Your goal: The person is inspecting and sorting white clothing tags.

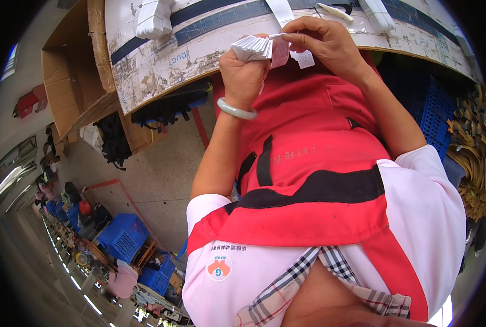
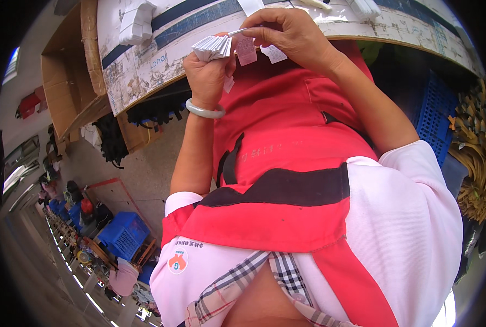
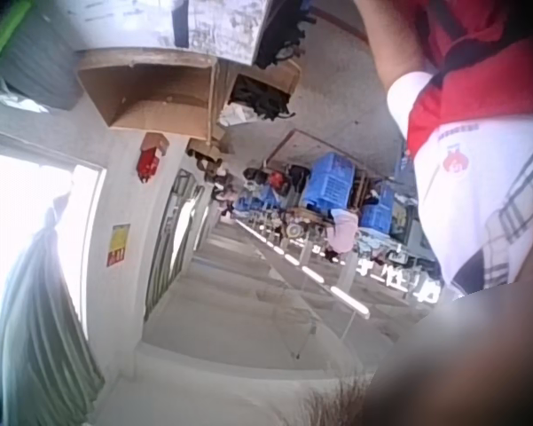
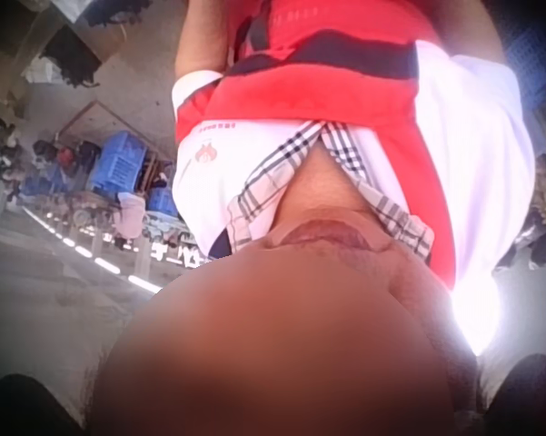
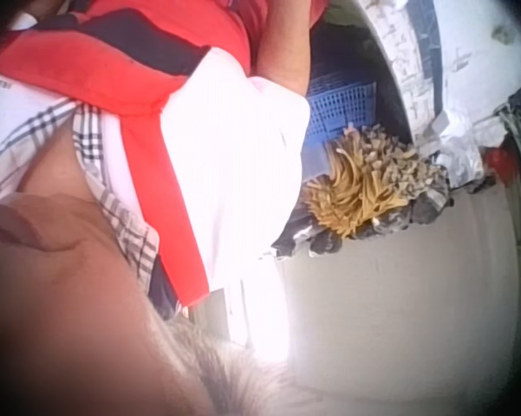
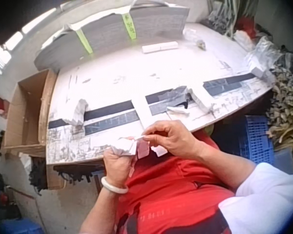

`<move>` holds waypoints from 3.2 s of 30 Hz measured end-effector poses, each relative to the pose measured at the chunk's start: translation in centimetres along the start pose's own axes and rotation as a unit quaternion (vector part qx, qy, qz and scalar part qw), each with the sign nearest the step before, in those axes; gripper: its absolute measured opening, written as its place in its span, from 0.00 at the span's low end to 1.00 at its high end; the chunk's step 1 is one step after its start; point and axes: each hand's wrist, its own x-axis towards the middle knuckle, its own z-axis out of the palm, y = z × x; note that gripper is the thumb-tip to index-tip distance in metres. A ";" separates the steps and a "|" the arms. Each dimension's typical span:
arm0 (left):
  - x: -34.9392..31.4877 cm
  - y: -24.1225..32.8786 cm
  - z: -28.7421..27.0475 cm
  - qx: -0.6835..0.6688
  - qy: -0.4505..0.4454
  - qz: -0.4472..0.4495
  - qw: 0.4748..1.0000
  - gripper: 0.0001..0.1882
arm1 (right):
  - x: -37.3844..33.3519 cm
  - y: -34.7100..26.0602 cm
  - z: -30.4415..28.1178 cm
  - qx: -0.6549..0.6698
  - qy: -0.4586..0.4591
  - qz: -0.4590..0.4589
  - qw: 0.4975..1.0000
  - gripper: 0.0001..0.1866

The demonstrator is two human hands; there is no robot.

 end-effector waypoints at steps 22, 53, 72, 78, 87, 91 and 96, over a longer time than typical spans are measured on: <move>-0.9 -0.4 0.1 -0.163 -0.050 -0.208 0.963 0.23 | 0.3 -2.5 0.5 0.100 -0.132 0.097 0.981 0.09; 0.8 -0.7 1.1 0.001 0.016 -0.123 0.992 0.08 | 3.5 3.2 -2.1 -0.389 0.063 -0.097 0.914 0.07; 0.2 0.4 0.0 0.118 0.005 0.037 0.992 0.13 | 0.8 -1.2 -0.6 -0.098 -0.032 -0.037 0.994 0.08; 0.3 0.7 0.1 0.080 -0.023 0.022 0.996 0.13 | 0.6 -0.6 -0.6 -0.049 -0.027 -0.027 0.998 0.09; 0.0 0.1 0.4 0.026 0.020 0.015 0.999 0.12 | 0.6 -0.5 -0.2 -0.038 -0.026 -0.022 0.999 0.09; 0.0 -0.2 0.3 0.033 0.004 0.004 0.999 0.09 | 0.6 -0.1 -0.4 -0.152 -0.026 -0.103 0.983 0.09; 0.1 0.6 0.0 -0.058 -0.045 -0.162 0.984 0.10 | 0.4 -3.0 -1.1 0.088 -0.144 0.107 0.980 0.09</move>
